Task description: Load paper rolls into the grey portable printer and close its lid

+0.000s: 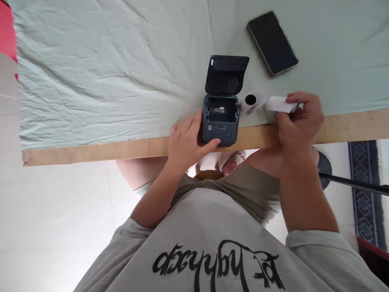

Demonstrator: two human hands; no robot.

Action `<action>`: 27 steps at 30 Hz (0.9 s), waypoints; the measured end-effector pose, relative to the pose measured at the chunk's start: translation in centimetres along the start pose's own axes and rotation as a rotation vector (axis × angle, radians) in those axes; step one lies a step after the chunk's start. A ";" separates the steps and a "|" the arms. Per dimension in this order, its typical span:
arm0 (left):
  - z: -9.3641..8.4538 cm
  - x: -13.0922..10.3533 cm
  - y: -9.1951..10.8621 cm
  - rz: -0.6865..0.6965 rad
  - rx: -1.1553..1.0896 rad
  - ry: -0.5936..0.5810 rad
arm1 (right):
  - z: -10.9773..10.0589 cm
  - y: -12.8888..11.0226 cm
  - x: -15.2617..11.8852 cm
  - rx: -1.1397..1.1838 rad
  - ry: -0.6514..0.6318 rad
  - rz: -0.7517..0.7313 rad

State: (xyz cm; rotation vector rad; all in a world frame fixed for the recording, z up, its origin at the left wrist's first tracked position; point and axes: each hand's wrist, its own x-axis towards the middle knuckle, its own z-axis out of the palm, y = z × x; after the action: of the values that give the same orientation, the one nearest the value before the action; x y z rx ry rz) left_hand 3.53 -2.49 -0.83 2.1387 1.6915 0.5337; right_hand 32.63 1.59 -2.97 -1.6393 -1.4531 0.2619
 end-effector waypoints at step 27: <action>0.2 0.0 -0.2 0.025 0.005 0.010 | 0.6 -6.2 0.7 0.182 -0.026 -0.350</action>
State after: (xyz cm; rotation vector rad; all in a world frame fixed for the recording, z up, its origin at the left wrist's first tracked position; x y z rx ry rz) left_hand 3.46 -2.51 -1.06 2.1662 1.6751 0.5487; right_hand 28.19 1.88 1.38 -1.2166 -1.6546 0.2096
